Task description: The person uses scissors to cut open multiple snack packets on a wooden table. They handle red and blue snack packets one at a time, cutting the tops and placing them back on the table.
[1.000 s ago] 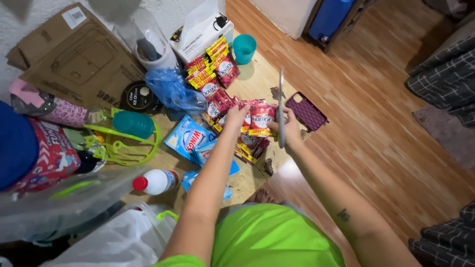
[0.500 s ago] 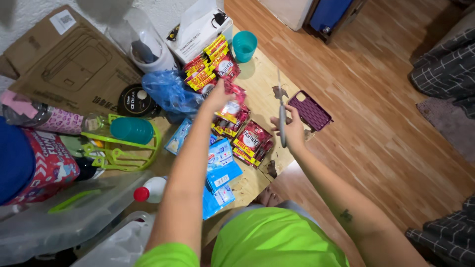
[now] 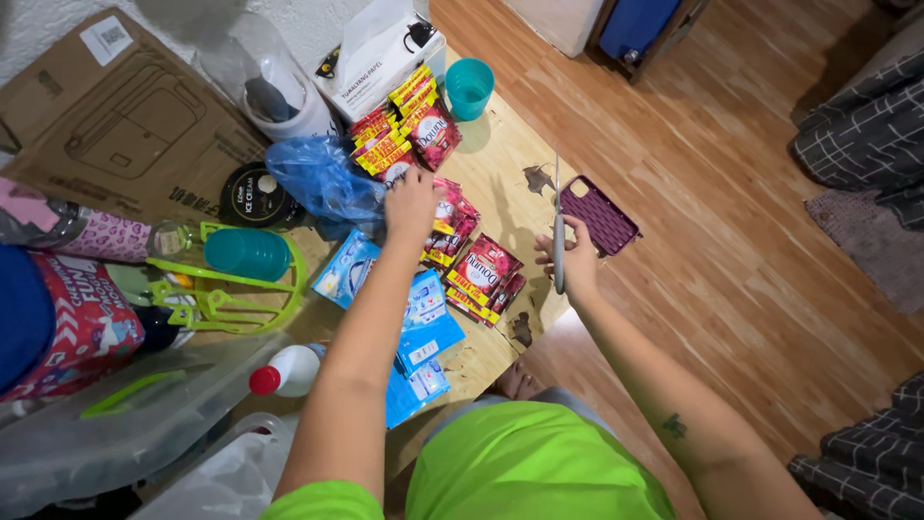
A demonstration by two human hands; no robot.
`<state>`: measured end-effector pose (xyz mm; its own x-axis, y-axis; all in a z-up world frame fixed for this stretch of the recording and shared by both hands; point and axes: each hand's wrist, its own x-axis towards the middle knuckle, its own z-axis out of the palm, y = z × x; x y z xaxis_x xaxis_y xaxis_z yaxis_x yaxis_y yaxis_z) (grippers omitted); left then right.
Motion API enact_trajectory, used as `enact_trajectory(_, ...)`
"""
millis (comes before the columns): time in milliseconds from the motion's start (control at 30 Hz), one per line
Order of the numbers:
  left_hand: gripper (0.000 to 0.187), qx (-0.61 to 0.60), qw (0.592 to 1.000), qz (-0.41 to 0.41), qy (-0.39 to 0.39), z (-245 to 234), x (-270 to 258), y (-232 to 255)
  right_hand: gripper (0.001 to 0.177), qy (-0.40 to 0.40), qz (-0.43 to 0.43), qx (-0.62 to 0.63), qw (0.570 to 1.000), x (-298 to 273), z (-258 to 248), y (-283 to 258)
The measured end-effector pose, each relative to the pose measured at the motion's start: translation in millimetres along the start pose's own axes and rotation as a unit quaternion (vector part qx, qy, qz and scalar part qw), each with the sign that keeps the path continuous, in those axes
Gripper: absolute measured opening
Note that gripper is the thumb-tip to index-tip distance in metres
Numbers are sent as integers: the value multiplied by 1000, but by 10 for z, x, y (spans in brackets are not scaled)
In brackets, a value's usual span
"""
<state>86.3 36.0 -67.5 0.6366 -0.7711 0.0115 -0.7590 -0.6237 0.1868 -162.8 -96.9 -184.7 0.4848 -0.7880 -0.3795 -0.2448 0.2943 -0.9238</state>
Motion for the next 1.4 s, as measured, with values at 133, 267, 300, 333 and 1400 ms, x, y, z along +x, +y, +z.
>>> enact_trajectory(133,97,1,995,-35,-93,196,-66,94,60,-19,9,2,1000,-50,48,42)
enact_trajectory(267,94,-32,995,58,-73,271,-86,83,59,-27,14,-12,999,-88,46,52)
enact_trajectory(300,93,-32,994,82,-70,276,-95,95,59,-30,12,-11,999,-92,27,54)
enact_trajectory(333,93,-31,992,105,-67,281,-113,101,59,-34,9,-9,999,-96,14,59)
enact_trajectory(1400,81,-87,965,-87,-231,1160,-821,407,54,-30,126,65,989,-643,108,212)
